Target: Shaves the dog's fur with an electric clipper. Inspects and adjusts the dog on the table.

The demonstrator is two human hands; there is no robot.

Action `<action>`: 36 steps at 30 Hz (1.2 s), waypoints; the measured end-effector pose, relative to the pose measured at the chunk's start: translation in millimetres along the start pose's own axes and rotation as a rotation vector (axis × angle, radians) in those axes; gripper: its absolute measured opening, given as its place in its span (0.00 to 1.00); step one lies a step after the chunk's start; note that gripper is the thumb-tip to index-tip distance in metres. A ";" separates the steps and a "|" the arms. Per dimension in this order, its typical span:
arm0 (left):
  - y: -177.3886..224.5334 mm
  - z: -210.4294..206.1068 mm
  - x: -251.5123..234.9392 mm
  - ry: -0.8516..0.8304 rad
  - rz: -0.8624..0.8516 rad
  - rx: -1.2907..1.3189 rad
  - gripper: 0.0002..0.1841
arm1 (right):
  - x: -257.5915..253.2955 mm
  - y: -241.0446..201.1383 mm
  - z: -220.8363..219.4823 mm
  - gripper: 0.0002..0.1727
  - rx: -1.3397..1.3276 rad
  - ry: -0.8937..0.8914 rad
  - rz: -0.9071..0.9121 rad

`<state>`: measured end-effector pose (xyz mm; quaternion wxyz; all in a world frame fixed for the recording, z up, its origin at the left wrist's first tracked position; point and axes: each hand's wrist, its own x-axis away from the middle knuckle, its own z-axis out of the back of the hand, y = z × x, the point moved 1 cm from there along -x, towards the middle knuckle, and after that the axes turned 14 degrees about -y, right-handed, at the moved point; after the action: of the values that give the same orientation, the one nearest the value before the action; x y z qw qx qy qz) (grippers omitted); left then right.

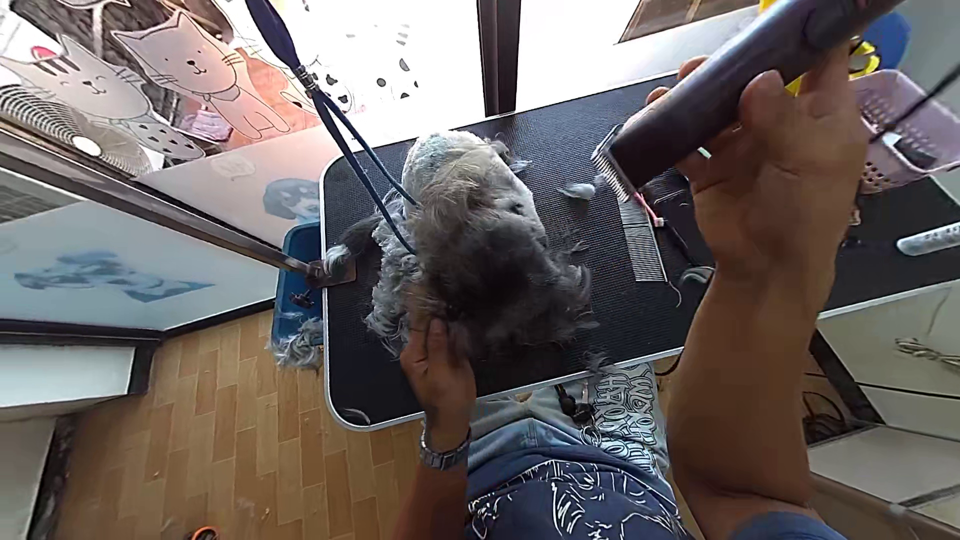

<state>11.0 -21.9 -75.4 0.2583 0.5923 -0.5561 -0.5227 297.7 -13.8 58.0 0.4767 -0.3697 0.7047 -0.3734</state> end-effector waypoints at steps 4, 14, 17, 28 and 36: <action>8.0 10.1 -9.7 0.016 -0.004 0.079 0.17 | 4.7 25.7 -13.5 0.39 0.106 -0.016 0.036; 16.2 16.7 -32.4 0.177 0.157 0.385 0.25 | -24.7 20.0 -79.1 0.43 0.169 -0.393 0.229; 18.2 17.3 -36.8 0.195 0.172 0.410 0.25 | -28.4 25.1 -87.7 0.42 0.106 -0.565 0.238; 17.7 27.5 -51.1 0.130 0.148 0.486 0.23 | -30.2 21.9 -71.4 0.41 0.210 -0.557 0.159; 16.9 28.0 -54.6 0.125 0.128 0.481 0.22 | -23.7 31.6 -72.7 0.53 0.209 -0.696 0.069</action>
<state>-12.0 32.3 -51.2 0.1764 0.6317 -0.6836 -0.3202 230.0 33.8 59.0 0.7354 -0.4001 0.4703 -0.2791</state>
